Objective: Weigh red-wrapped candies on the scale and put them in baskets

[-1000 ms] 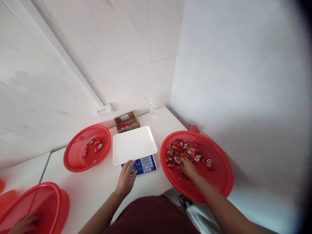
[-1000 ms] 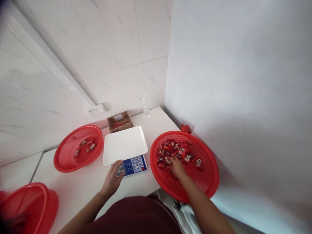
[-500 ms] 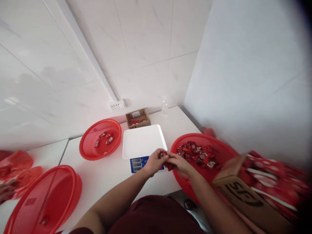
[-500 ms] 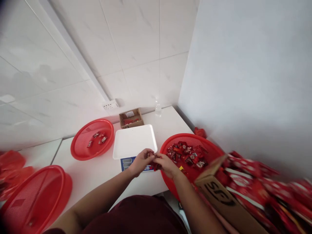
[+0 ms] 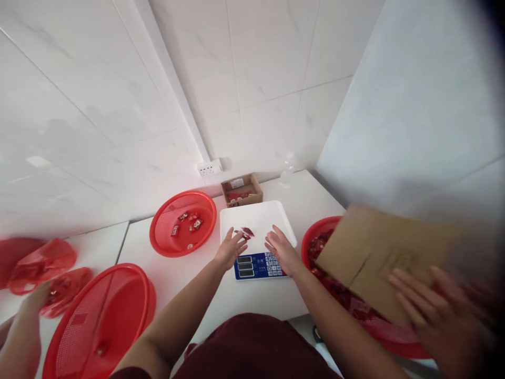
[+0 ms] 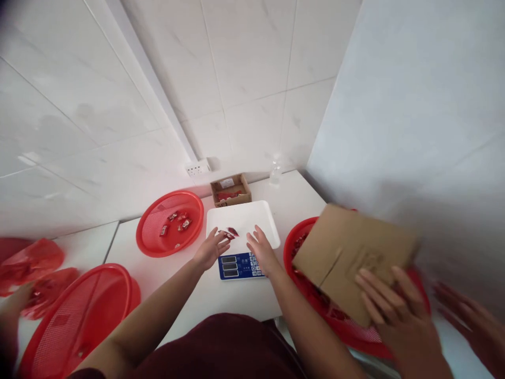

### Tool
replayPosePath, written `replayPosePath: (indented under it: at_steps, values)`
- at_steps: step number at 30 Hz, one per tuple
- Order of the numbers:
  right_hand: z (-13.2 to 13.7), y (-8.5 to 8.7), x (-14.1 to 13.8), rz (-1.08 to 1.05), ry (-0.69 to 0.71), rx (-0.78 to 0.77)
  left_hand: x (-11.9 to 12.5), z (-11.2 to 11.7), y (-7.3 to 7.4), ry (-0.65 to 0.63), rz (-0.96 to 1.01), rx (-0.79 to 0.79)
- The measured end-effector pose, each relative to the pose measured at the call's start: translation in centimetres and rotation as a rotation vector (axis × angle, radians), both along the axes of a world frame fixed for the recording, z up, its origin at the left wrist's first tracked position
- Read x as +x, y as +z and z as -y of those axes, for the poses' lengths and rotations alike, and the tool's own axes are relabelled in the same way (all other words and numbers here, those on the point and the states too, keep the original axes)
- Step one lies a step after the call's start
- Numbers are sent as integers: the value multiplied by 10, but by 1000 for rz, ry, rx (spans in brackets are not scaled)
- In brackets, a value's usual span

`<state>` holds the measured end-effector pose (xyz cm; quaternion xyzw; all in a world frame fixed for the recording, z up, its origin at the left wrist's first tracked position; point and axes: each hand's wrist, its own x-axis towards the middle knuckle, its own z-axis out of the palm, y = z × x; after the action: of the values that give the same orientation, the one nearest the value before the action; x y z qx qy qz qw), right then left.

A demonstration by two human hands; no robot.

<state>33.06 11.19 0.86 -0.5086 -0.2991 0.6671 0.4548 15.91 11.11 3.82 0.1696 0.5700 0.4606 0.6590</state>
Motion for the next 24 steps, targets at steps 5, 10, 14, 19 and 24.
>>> replayPosePath:
  at_steps: [5,10,14,19,24]
  values:
    - [35,-48,65,540,-133,112,-20,15,-4,-93,-61,-40]
    - [68,-82,137,1208,-73,158,-34,44,-8,-215,-57,-83]
    - [65,-85,142,1308,92,-70,-39,66,-11,-305,-73,-133]
    - [46,-79,139,1214,9,39,-42,78,-10,-356,-108,-116]
    - [46,-73,156,1105,-154,55,-49,84,-5,-354,-155,-94]
